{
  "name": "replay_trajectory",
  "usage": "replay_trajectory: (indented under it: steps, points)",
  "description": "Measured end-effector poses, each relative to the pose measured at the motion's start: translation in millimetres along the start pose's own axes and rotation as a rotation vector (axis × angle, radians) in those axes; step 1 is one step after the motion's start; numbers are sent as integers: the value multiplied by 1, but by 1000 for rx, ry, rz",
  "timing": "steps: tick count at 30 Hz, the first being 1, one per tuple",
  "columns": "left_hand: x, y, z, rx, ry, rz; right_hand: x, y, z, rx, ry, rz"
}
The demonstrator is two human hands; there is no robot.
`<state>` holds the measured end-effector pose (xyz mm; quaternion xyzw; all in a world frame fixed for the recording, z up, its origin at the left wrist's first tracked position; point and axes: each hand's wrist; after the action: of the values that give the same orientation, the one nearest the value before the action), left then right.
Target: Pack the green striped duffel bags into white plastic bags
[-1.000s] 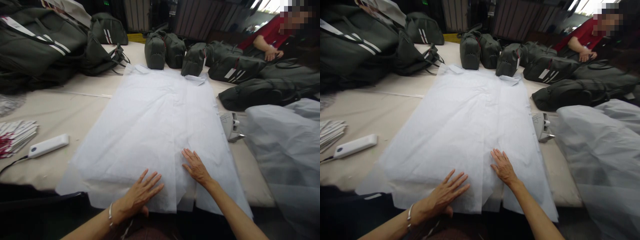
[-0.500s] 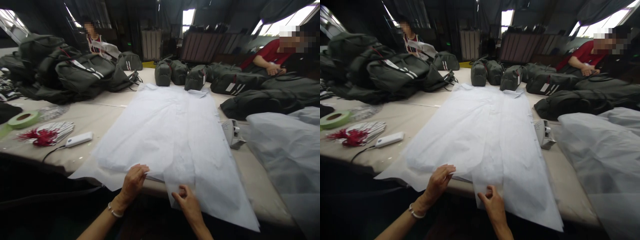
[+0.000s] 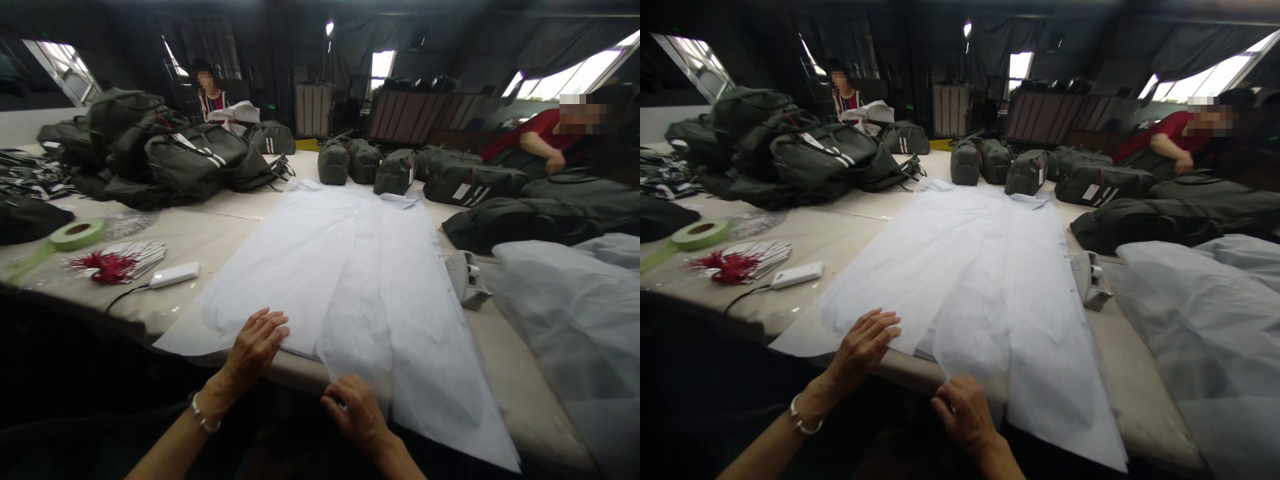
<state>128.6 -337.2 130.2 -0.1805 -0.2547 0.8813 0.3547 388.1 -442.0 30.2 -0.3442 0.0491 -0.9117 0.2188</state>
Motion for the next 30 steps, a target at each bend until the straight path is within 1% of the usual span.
replay_trajectory:
  steps: [3, 6, 8, 9, 10, 11, 12, 14, 16, 18, 20, 22, 23, 24, 25, 28, 30]
  points:
    - [-1, 25, -27, 156, -60, -40, -18, 5, 3, -177, 7, -79]
    - [-2, 48, -59, 311, -99, -75, -36, 11, 2, -262, -123, -164]
    - [-3, 58, -73, 369, -96, -79, -40, 12, 0, -337, -206, -303]
    - [-2, 60, -77, 384, -89, -63, -39, 12, -2, -363, -244, -388]
    - [-2, 61, -78, 393, -83, -38, -36, 11, -5, -357, -291, -463]
    - [-1, 60, -78, 400, -75, -9, -31, 9, -6, -311, -354, -513]
    - [0, 59, -76, 406, -68, 20, -25, 7, -8, -232, -428, -527]
    - [3, 55, -71, 432, -55, 45, -12, 2, -10, -46, -574, -463]
    - [5, 52, -66, 472, -50, 24, -2, -2, -10, 61, -644, -367]
    - [5, 51, -63, 517, -52, -12, 3, -4, -9, 112, -639, -305]
    - [4, 51, -60, 551, -56, -34, 3, -4, -9, 187, -600, -284]
    - [3, 51, -58, 559, -60, -44, 0, -4, -9, 259, -559, -275]
    - [2, 51, -57, 556, -62, -51, -2, -3, -10, 269, -539, -273]
    - [2, 51, -56, 551, -64, -61, -4, -3, -10, 249, -523, -274]
    - [1, 51, -56, 546, -65, -73, -6, -2, -10, 199, -510, -283]
    - [-1, 56, -60, 542, -59, -123, -12, 0, -13, -20, -504, -365]
    - [-2, 63, -68, 546, -45, -159, -19, 3, -16, -124, -514, -427]
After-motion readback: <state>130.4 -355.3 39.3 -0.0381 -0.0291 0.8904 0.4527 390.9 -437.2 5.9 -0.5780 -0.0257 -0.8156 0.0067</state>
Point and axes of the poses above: each hand's wrist, its own y-axis away from the middle knuckle, its own z-axis out of the back of the hand, x = y × z, and after that the axes turned 5 degrees about z, right-handed
